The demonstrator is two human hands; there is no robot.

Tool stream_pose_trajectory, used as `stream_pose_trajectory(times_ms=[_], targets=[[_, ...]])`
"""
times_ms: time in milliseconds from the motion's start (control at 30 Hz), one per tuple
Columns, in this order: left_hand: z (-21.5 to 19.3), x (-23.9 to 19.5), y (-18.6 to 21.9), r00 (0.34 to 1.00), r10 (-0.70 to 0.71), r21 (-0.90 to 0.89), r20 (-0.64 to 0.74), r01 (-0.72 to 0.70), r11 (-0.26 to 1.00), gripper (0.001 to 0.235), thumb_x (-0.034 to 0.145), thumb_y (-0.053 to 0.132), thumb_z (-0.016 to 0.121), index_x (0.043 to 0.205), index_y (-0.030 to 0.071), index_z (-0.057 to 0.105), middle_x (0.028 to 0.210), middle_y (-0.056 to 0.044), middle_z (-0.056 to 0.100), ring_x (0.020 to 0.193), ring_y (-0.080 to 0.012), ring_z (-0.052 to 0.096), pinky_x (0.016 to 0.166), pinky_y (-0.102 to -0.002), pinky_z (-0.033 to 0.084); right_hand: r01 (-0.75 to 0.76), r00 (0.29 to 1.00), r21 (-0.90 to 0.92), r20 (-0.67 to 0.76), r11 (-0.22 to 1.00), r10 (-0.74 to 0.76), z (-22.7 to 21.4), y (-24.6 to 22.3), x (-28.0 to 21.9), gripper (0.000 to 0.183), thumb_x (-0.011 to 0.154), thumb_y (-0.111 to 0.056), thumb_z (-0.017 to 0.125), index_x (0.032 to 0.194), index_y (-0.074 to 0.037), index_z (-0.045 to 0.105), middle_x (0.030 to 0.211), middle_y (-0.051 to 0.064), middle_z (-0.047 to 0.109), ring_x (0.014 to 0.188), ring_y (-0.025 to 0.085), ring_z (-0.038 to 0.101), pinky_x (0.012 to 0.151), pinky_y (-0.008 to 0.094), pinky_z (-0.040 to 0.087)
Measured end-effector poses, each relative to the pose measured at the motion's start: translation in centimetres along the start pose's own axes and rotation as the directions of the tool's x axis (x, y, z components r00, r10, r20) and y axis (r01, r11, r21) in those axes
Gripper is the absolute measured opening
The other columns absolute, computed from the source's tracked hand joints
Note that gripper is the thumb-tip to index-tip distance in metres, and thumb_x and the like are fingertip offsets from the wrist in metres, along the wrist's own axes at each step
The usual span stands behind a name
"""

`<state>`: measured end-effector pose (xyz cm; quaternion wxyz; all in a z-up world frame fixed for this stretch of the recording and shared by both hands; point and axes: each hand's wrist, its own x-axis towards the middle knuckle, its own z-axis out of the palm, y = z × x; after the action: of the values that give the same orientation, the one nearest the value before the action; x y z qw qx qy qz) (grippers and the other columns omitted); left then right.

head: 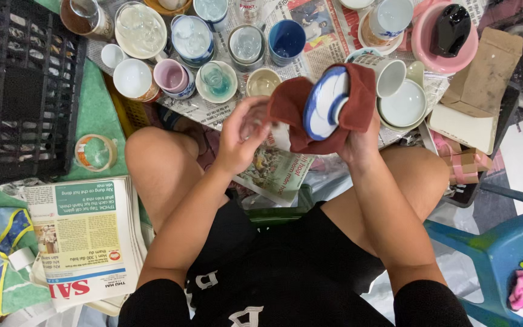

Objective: The person sits cross-legged and wipes various ceramic cups and small bowls with a reddish cloth. They handle each item one at a time, wiping the exterior and interior surfaces, then place the cleaned items back on the table among other ceramics.

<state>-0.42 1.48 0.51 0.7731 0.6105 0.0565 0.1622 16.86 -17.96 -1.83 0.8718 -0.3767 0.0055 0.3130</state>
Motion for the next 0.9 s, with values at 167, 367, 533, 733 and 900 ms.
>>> stream_pose_trajectory(times_ms=[167,367,533,733,900], targets=[[1.5,0.0,2.5,0.883,0.460,0.423,0.092,-0.453,0.785,0.060,0.096,0.031,0.061,0.149,0.004,0.050,0.148,-0.013,0.055,0.139,-0.0255,0.055,0.120,-0.040,0.044,-0.024,0.983,-0.303,0.164,0.953,0.077,-1.9,1.7,-0.7,0.037,0.108,-0.024,0.055,0.134,0.003,0.057,0.124,0.015,0.066,0.112,0.025,0.067,0.099,0.041,0.055],[2.6,0.1,3.5,0.824,0.424,0.543,0.375,-0.567,0.620,0.096,0.081,0.046,0.090,0.151,0.000,0.043,0.157,-0.020,0.046,0.147,-0.0351,0.049,0.122,-0.047,0.041,-0.126,0.973,-0.414,0.126,0.901,0.194,-1.2,2.9,-1.6,0.041,0.104,-0.020,0.057,0.139,0.000,0.054,0.131,0.011,0.064,0.116,0.018,0.064,0.102,0.035,0.053],[2.2,-0.1,2.1,0.821,0.464,0.600,0.332,-0.563,0.568,0.100,0.075,0.052,0.091,0.150,0.005,0.046,0.158,-0.017,0.047,0.147,-0.0357,0.051,0.121,-0.045,0.041,-0.135,0.948,-0.514,0.181,0.847,0.261,0.4,1.8,-2.3,0.040,0.104,-0.026,0.055,0.135,-0.001,0.059,0.124,0.007,0.068,0.110,0.015,0.067,0.096,0.032,0.054],[2.0,-0.3,0.3,0.974,0.199,-0.092,-0.104,-0.209,0.974,0.110,0.078,0.076,0.071,0.152,-0.002,0.048,0.144,-0.016,0.057,0.131,-0.0252,0.058,0.118,-0.037,0.045,-0.301,0.860,-0.694,0.099,0.654,0.500,-2.9,1.1,-2.2,0.036,0.107,-0.030,0.050,0.125,-0.004,0.069,0.102,0.003,0.071,0.088,0.011,0.063,0.075,0.028,0.050],[0.4,1.4,1.0,0.930,0.124,-0.483,-0.345,-0.289,0.826,0.099,0.081,0.061,0.072,0.149,-0.006,0.046,0.139,-0.022,0.060,0.126,-0.0302,0.062,0.111,-0.042,0.050,-0.289,0.890,-0.372,0.236,0.882,0.391,-8.8,-1.4,-1.5,0.027,0.122,-0.022,0.061,0.112,0.004,0.062,0.107,0.009,0.067,0.099,0.019,0.063,0.083,0.034,0.050]])
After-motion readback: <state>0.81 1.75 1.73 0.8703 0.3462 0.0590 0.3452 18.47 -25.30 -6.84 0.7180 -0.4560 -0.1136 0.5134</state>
